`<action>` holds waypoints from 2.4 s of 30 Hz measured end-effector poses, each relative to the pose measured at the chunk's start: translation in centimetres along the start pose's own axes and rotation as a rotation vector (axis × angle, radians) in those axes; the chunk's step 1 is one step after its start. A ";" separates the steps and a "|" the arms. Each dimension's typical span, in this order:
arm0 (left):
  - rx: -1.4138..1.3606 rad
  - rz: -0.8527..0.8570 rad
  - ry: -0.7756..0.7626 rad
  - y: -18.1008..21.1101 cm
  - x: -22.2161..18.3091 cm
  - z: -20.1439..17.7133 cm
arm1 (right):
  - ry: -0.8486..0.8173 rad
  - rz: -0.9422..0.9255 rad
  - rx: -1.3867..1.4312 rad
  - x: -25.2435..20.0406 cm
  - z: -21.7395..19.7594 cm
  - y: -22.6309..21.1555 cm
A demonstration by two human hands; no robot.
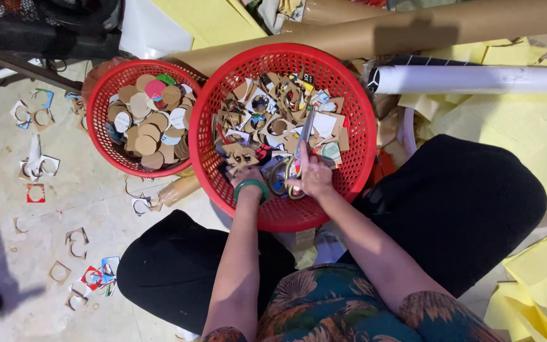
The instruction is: Cutting cardboard circles, rolling holographic paper into yellow liners, and sealing cardboard tubes with tape.
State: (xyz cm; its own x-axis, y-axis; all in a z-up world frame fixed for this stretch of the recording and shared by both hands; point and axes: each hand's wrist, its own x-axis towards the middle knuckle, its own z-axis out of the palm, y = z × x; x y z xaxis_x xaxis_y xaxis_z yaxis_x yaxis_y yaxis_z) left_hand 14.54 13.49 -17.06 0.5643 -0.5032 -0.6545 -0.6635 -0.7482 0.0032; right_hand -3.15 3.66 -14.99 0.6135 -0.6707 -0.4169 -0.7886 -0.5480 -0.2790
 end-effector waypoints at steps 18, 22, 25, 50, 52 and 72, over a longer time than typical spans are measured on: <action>-0.092 0.635 -0.097 -1.2 5.6 3.3 | -0.137 0.256 0.009 0.6 -1.8 1.5; -1.004 0.537 -0.089 0.5 1.2 -3.5 | -0.157 0.132 0.634 1.8 1.7 7.3; -1.566 0.580 -0.134 2.5 -2.2 -7.1 | -0.266 0.062 1.278 0.8 -0.8 7.7; -1.951 0.762 -0.026 8.5 -6.9 -11.7 | -0.094 -0.393 1.445 -8.1 -9.7 3.0; -1.932 0.767 -0.036 8.5 -6.9 -11.6 | -0.081 -0.381 1.452 -8.5 -10.0 2.8; -1.576 0.846 0.155 6.9 -7.3 -12.1 | -0.094 -0.457 1.419 -9.4 -12.9 2.1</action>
State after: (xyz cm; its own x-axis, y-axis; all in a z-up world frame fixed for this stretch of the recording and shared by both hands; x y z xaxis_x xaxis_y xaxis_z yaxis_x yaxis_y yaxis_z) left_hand 11.80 6.71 -3.10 0.4526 -0.8914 -0.0238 0.2266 0.0892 0.9699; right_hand -10.04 2.30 -0.48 0.8509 -0.5155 -0.1010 0.0498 0.2706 -0.9614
